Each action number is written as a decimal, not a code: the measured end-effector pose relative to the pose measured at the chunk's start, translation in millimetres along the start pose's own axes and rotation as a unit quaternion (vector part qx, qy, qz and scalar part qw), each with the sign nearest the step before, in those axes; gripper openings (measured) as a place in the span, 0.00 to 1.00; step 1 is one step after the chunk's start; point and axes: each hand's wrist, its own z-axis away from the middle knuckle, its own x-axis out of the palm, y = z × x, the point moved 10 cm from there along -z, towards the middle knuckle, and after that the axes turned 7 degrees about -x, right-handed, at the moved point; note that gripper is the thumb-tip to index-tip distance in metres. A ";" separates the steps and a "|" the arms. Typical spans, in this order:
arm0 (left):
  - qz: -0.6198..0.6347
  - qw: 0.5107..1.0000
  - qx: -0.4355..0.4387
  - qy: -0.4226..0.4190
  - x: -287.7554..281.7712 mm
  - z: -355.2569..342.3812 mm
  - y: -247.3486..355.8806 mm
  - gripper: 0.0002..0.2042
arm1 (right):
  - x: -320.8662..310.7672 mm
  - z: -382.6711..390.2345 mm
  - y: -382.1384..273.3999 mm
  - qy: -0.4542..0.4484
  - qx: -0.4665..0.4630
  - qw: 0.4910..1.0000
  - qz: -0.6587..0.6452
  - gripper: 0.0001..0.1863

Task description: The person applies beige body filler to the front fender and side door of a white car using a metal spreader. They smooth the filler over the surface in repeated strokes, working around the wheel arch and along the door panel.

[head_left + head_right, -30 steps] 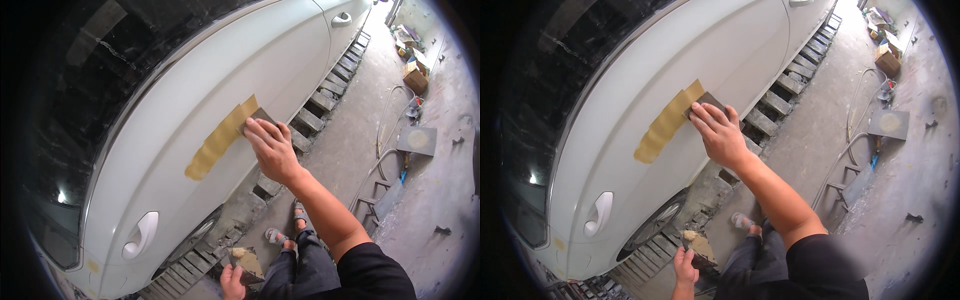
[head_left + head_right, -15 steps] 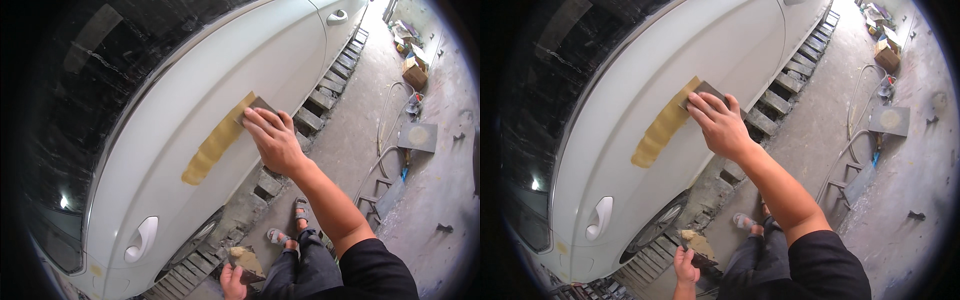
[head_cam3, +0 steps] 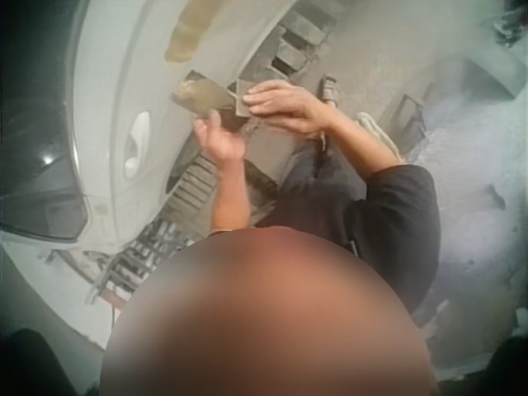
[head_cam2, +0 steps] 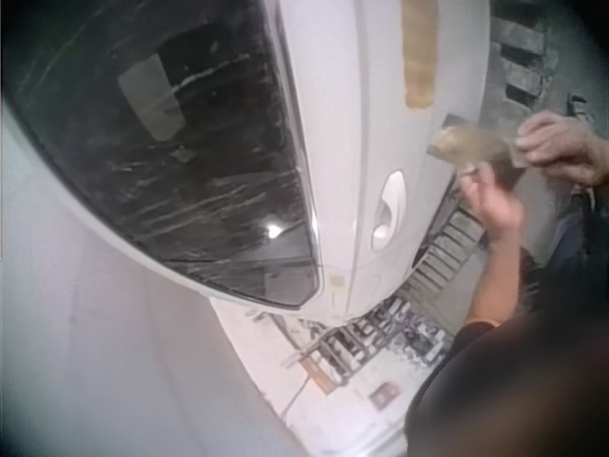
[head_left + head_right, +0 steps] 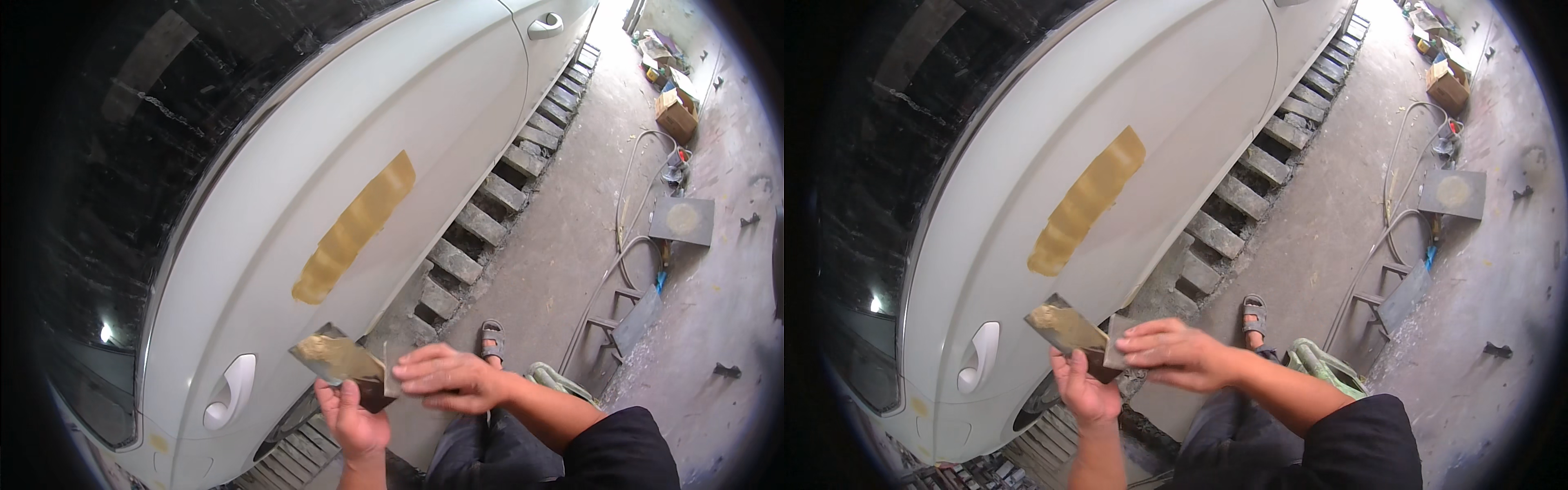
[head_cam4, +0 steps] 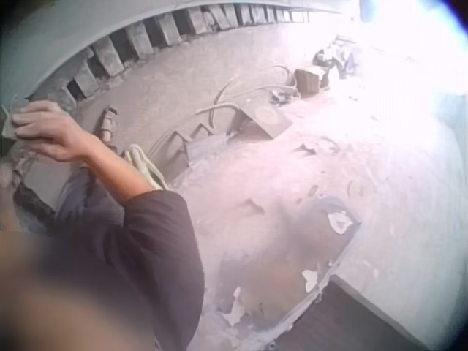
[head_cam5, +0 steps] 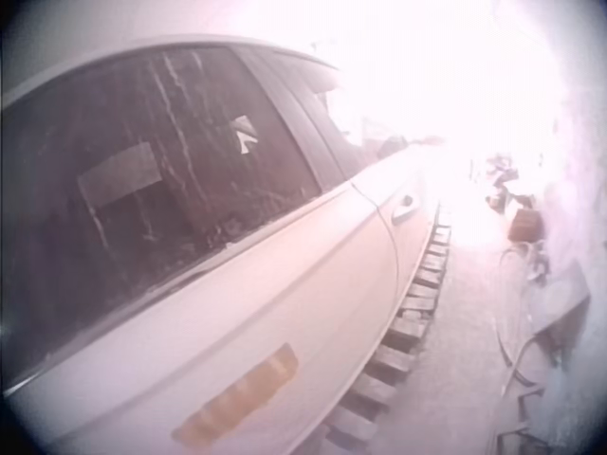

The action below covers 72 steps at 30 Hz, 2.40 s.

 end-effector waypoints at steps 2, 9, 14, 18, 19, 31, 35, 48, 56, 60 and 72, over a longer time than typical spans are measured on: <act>-0.005 1.000 0.015 0.017 -5.4 0.4 13.5 0.20 | -3.1 5.7 16.8 -0.055 0.006 0.985 0.162 0.22; -0.040 0.998 0.037 -0.021 -25.4 16.1 28.3 0.20 | -130.9 -78.7 44.8 0.200 0.065 0.815 0.540 0.27; -0.029 1.000 0.002 0.003 -51.3 30.6 20.0 0.21 | -120.7 -123.2 43.4 0.233 0.076 0.801 0.547 0.27; -0.023 0.999 -0.002 0.030 -70.3 38.8 20.5 0.22 | -48.1 -130.2 40.1 0.195 0.095 0.812 0.542 0.28; -0.022 0.999 0.003 0.037 -74.4 40.3 22.0 0.23 | -29.0 -129.6 39.8 0.181 0.104 0.811 0.547 0.30; -0.016 0.999 0.029 0.043 -91.6 55.2 33.1 0.24 | 62.5 -86.1 44.4 0.137 0.018 0.834 0.534 0.28; -0.019 0.998 0.021 0.047 -94.0 64.5 28.2 0.23 | -55.6 -93.2 43.1 0.256 0.042 0.813 0.521 0.30; -0.038 0.997 0.026 0.065 -94.2 63.9 30.6 0.23 | 57.0 -90.9 63.4 0.194 0.053 0.842 0.501 0.28; -0.043 0.998 0.021 0.027 -77.5 65.5 26.7 0.21 | -24.8 -79.3 57.6 0.206 0.127 0.842 0.482 0.27; -0.044 0.998 0.023 0.031 -82.2 67.1 24.3 0.21 | -79.8 -95.6 57.7 0.298 0.084 0.822 0.478 0.25; -0.062 0.998 0.023 0.025 -74.7 62.3 26.6 0.22 | 28.2 -67.0 58.0 0.183 0.082 0.856 0.476 0.28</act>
